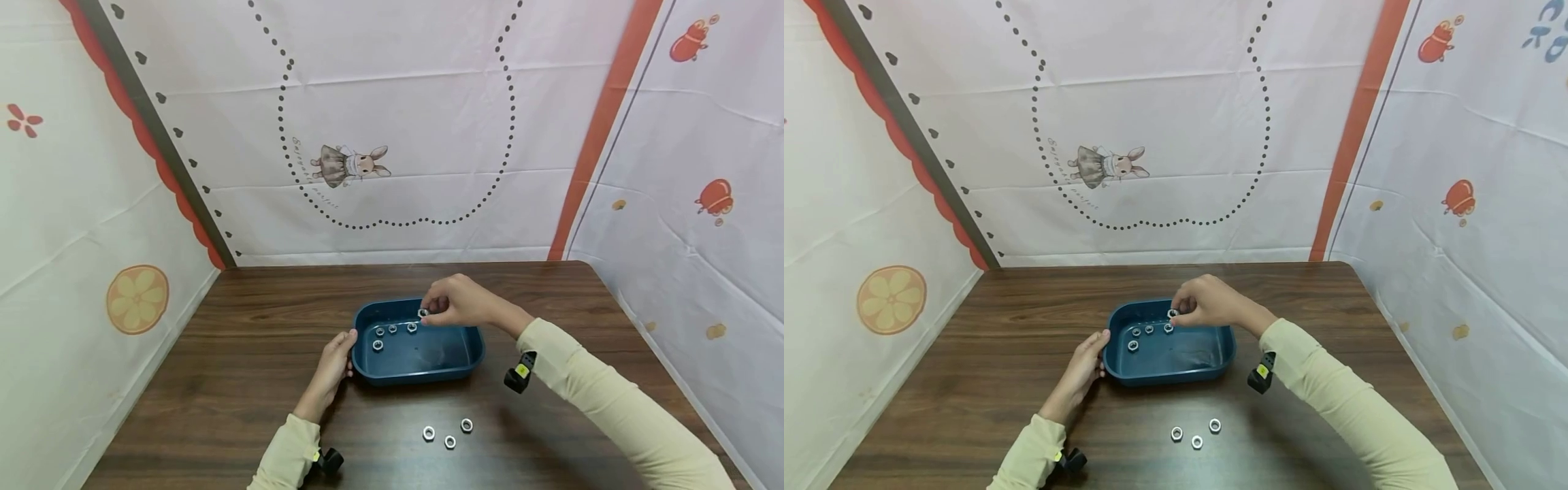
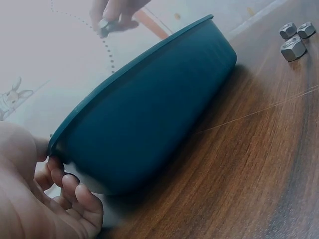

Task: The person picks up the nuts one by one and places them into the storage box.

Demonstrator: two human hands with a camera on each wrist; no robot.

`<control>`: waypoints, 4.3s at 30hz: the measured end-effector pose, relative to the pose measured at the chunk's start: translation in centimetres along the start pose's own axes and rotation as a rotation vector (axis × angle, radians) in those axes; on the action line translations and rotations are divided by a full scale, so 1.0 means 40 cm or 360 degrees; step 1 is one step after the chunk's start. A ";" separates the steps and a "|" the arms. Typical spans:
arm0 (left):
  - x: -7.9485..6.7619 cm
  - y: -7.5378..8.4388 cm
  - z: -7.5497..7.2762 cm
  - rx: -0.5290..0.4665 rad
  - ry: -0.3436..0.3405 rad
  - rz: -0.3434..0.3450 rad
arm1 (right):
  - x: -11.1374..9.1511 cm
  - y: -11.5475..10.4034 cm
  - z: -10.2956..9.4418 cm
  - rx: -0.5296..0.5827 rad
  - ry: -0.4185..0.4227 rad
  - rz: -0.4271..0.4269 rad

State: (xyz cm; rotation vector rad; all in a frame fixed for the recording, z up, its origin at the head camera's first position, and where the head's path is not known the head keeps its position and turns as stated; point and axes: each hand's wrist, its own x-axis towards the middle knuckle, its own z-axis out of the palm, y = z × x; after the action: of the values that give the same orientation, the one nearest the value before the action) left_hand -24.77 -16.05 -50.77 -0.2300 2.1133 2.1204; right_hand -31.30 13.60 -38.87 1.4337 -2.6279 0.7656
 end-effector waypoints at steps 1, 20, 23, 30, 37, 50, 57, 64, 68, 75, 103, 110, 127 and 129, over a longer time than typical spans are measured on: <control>-0.001 0.001 0.000 0.0006 0.0000 0.0003 | 0.010 0.005 0.006 0.0000 -0.0023 -0.0021; -0.002 -0.003 0.000 0.0024 0.0030 0.0036 | 0.130 0.055 0.068 -0.0044 -0.0471 -0.0092; -0.003 -0.005 0.001 0.0026 0.0044 0.0036 | 0.145 0.061 0.084 -0.0082 -0.0521 -0.0126; -0.005 -0.004 0.006 0.0015 0.0030 0.0034 | 0.174 0.063 0.118 -0.0146 -0.0657 -0.0112; -0.004 -0.002 0.007 0.0025 0.0023 0.0049 | 0.195 0.058 0.139 -0.0181 -0.0773 -0.0053; -0.004 -0.001 0.008 0.0019 0.0028 0.0055 | 0.205 0.032 0.169 -0.0394 -0.0882 -0.0053; -0.007 -0.005 0.007 0.0024 0.0037 0.0060 | 0.208 0.022 0.176 -0.0441 -0.0903 -0.0018; -0.008 -0.011 0.008 0.0021 0.0023 0.0065 | 0.203 0.028 0.180 -0.0416 -0.0873 -0.0015; -0.005 -0.011 0.007 0.0027 0.0027 0.0067 | 0.194 0.028 0.162 -0.0340 -0.0762 -0.0012; -0.001 -0.011 0.003 0.0048 0.0017 0.0072 | 0.143 -0.001 0.095 -0.0315 -0.0428 -0.0037; -0.002 -0.013 0.008 0.0101 0.0054 0.0085 | -0.371 -0.138 0.247 0.0350 0.0269 0.0421; -0.002 -0.009 0.010 0.0097 0.0050 0.0067 | -0.395 -0.152 0.279 0.0189 0.0219 0.0647; 0.000 -0.006 0.014 0.0081 0.0043 0.0047 | -0.389 -0.169 0.294 0.0119 0.0152 0.0866; 0.000 -0.005 0.014 0.0079 0.0057 0.0056 | -0.387 -0.168 0.292 0.0160 0.0130 0.0873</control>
State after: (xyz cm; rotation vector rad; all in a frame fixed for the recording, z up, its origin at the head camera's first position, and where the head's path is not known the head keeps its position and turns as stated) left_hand -24.73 -15.50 -50.96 -0.2289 2.2030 2.0951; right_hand -14.92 17.41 -50.68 0.6627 -2.9771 0.9805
